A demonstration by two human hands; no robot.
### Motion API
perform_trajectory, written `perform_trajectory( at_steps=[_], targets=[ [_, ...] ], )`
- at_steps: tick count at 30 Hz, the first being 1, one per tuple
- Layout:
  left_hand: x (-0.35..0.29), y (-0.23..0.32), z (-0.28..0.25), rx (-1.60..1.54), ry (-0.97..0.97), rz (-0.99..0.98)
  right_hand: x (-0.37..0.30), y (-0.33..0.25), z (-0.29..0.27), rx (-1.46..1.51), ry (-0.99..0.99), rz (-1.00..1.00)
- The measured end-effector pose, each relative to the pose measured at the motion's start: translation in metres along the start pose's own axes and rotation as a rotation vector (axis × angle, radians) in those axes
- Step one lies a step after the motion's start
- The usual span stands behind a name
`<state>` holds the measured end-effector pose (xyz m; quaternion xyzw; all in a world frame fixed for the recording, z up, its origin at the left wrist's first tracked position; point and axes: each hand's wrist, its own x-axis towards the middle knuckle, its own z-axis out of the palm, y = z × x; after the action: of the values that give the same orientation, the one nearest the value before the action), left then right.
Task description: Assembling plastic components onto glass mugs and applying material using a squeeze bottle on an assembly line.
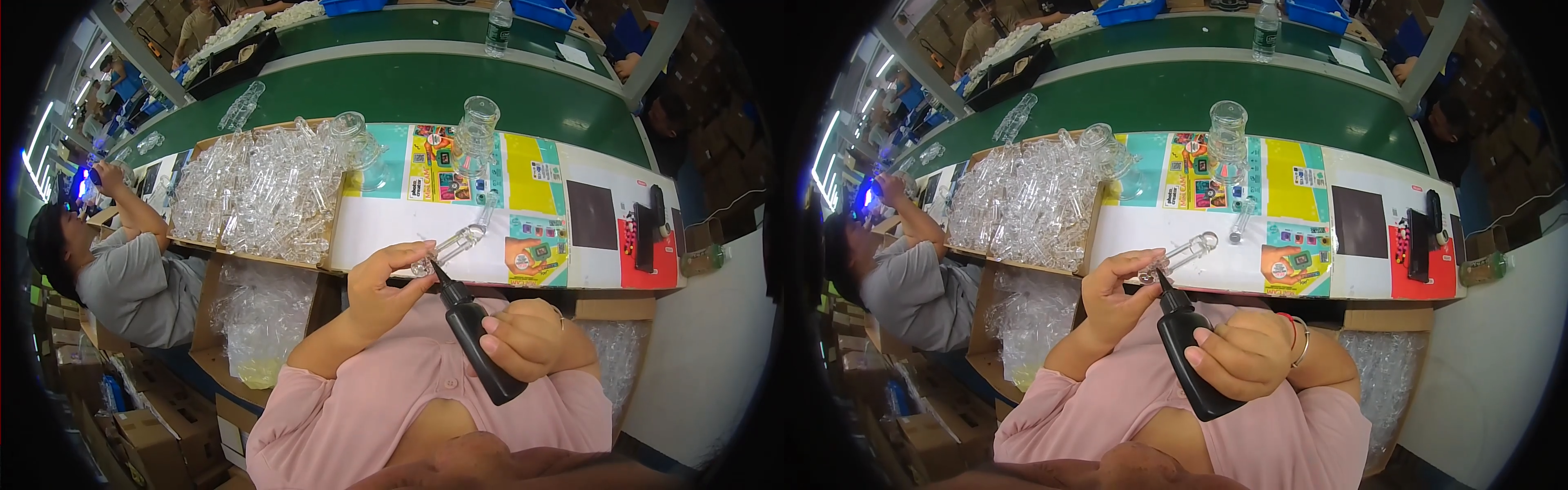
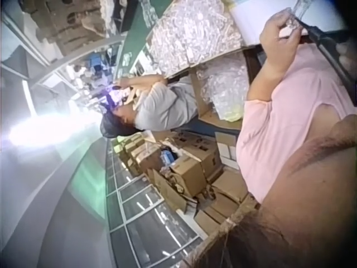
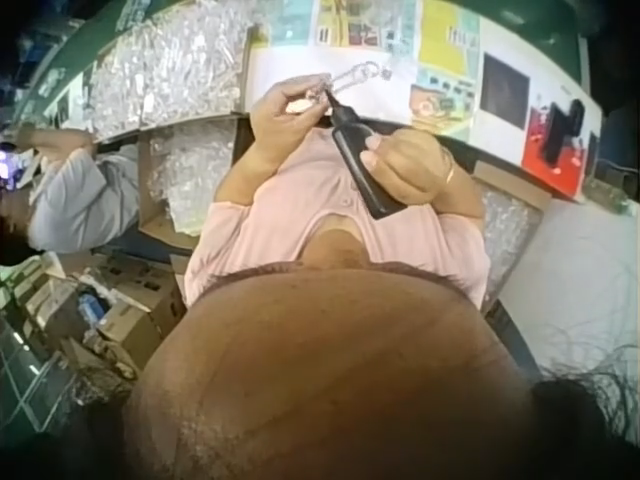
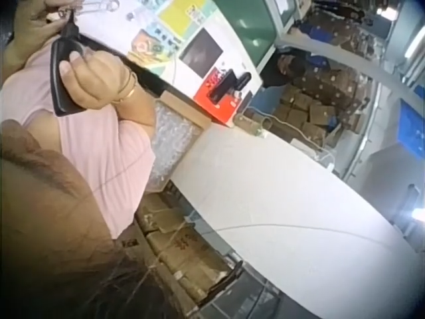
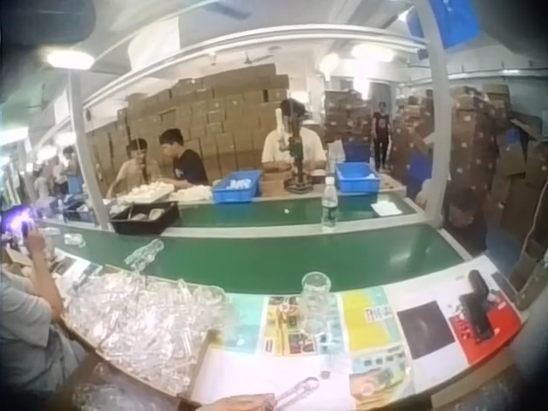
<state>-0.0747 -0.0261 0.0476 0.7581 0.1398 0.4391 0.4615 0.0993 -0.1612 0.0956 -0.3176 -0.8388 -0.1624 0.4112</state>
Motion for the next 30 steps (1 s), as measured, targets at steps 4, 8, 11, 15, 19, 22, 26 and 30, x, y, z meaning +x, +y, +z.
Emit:
perform_trajectory(
  at_steps=[4, 8, 11, 15, 19, 22, 26, 30],
  targets=[
    [0.005, 0.001, 0.0, 0.141, 0.014, 0.097, -0.001, 0.001, 0.004, -0.026, -0.018, -0.044],
    [0.009, -0.001, 0.001, 0.28, 0.072, 0.22, -0.001, 0.001, 0.001, 0.008, -0.024, 0.044],
    [0.011, -0.002, 0.003, 0.33, 0.097, 0.246, -0.003, 0.013, 0.006, 0.155, 0.233, 0.198],
    [0.012, -0.005, 0.013, 0.226, 0.074, 0.142, -0.026, 0.022, 0.039, 0.155, 0.922, 0.685],
    [0.014, -0.005, 0.018, 0.18, 0.039, -0.023, -0.03, 0.041, 0.033, 0.694, 1.29, 1.084],
    [0.017, -0.012, 0.024, -0.052, -0.036, -0.237, -0.063, 0.053, 0.028, 1.131, 1.553, 1.245],
    [0.02, -0.026, 0.031, -0.451, -0.023, -0.522, -0.153, 0.067, 0.021, 1.359, 1.796, 1.175],
    [0.022, -0.042, 0.035, -0.671, -0.043, -0.654, -0.165, 0.065, -0.013, 1.111, 1.593, 1.228]
  ],
)
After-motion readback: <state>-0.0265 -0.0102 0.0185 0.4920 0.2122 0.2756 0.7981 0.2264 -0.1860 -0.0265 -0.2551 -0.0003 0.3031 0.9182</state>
